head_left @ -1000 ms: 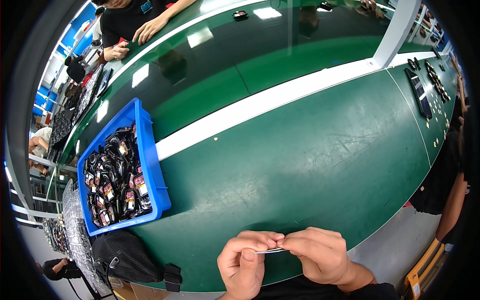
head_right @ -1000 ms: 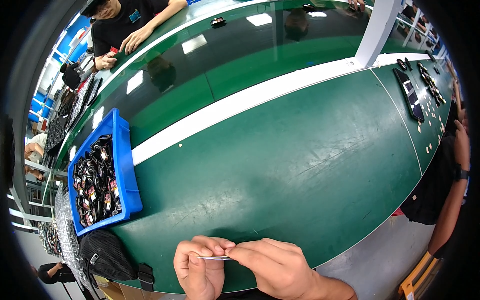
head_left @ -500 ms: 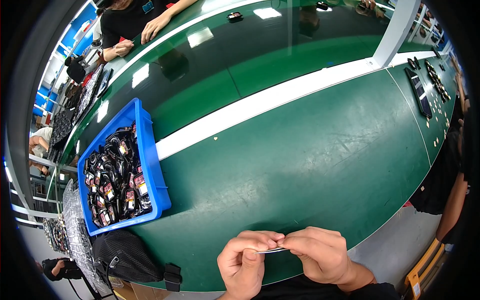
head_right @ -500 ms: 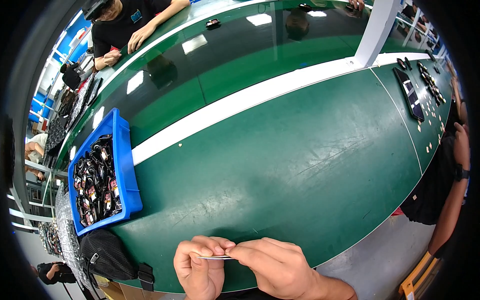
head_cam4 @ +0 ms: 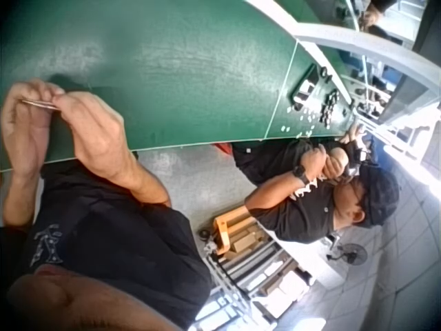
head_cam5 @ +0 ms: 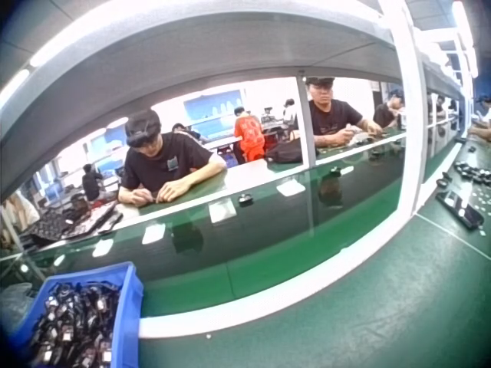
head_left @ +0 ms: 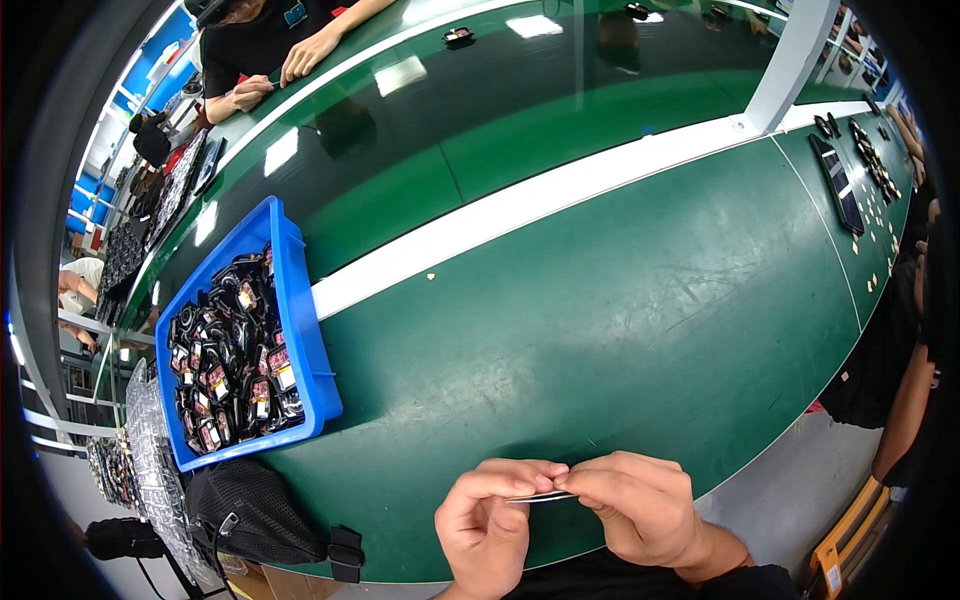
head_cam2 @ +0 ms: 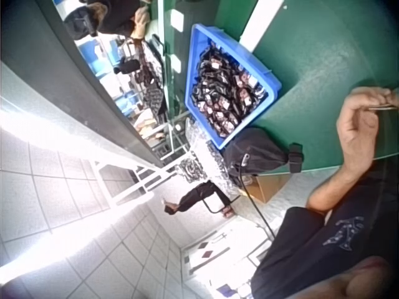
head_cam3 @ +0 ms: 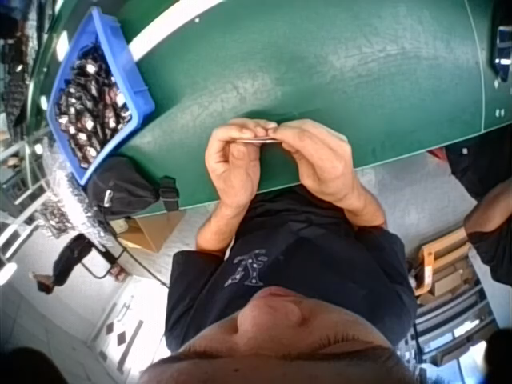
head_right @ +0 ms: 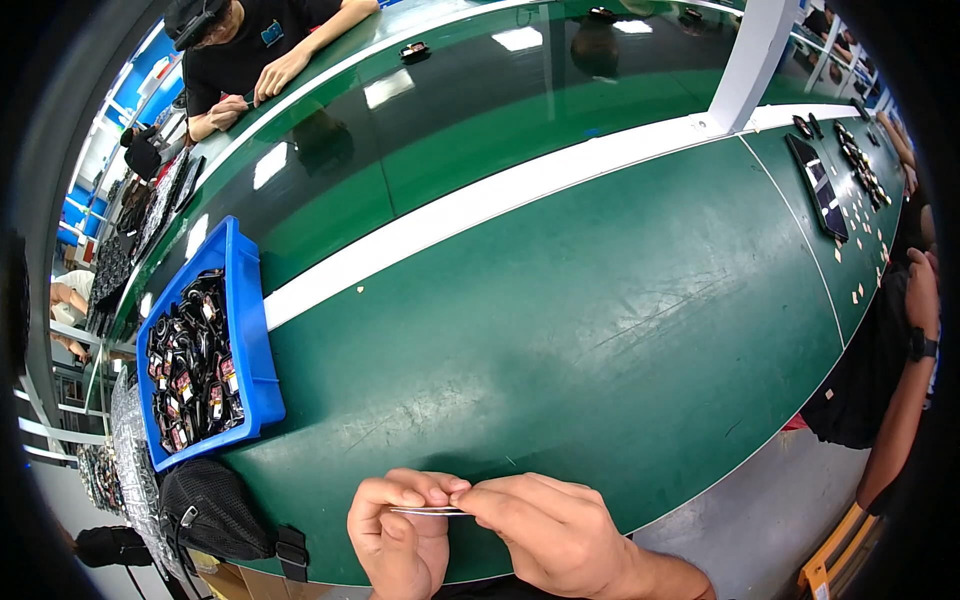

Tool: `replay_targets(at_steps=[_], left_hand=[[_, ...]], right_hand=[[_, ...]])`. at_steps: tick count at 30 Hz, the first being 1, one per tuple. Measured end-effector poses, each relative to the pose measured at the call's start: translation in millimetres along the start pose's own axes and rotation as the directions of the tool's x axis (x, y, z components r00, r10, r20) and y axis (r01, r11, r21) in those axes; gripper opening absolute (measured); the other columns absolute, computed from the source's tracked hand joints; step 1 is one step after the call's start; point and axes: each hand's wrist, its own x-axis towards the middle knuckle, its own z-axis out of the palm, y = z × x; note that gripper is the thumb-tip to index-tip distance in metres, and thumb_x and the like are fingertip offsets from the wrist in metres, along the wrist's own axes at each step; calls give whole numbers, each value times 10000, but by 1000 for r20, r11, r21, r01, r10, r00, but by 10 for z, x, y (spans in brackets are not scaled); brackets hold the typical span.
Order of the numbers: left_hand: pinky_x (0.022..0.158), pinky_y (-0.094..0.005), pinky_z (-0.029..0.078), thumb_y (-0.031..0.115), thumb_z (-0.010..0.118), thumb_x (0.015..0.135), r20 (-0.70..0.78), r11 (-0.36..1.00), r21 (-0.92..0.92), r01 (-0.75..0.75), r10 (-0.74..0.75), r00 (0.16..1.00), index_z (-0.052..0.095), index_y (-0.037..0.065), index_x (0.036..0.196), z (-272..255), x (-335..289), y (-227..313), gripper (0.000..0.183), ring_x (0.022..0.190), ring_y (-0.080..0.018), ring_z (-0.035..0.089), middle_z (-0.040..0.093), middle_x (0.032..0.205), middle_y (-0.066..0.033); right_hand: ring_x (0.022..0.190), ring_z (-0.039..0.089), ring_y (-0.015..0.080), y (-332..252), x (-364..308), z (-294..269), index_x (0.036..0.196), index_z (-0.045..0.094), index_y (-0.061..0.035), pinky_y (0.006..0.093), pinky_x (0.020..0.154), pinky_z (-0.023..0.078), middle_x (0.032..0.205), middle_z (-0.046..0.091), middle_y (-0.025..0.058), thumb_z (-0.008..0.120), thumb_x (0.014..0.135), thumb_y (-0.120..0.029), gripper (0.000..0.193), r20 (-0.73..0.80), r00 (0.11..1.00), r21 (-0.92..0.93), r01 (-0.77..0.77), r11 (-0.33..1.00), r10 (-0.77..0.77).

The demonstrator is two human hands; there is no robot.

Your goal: The person is assembling electronic components, specifically placing small parts into a circuit board casing using tweezers.

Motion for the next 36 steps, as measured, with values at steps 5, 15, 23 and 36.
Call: replay_targets(at_steps=[5, 15, 23, 36], left_hand=[[947, -448, 529, 214, 624, 1020, -11, 996, 94, 2, -1, 1000, 561, 15, 1059, 95, 8, 93, 213, 995, -267, 638, 627, 1014, -145], [975, -484, 506, 331, 465, 1085, -53, 994, -69, 86, -90, 995, 539, 10, 1059, 158, 43, 202, 330, 1007, -322, 623, 607, 1009, -176], [983, -484, 501, 334, 467, 1085, -44, 996, -38, 82, -83, 996, 549, 11, 1045, 176, 41, 204, 336, 1023, -318, 617, 608, 1023, -172], [981, -476, 509, 255, 506, 1076, -54, 995, -73, 65, -69, 996, 556, 7, 1040, 41, -17, 73, 256, 1000, -293, 626, 620, 1008, -164]], right_hand=[[698, 707, 245, 11, 4, 15, 954, 699, 21, 303, 597, 575, 843, 721, 130, 718, 799, 62, 161, -4, 1000, -13, 23, 1000, -23], [682, 694, 237, 6, 10, 12, 951, 704, 20, 295, 586, 567, 863, 723, 127, 726, 774, 72, 186, 33, 999, -32, 42, 999, -41], [692, 703, 249, 0, 11, 22, 958, 708, 19, 303, 596, 575, 859, 723, 137, 714, 809, 51, 152, 5, 1000, -23, 28, 999, -28], [693, 701, 245, 6, 4, 8, 955, 706, 17, 305, 598, 572, 854, 725, 136, 716, 821, 45, 137, 8, 1000, -22, 19, 1000, -19]])
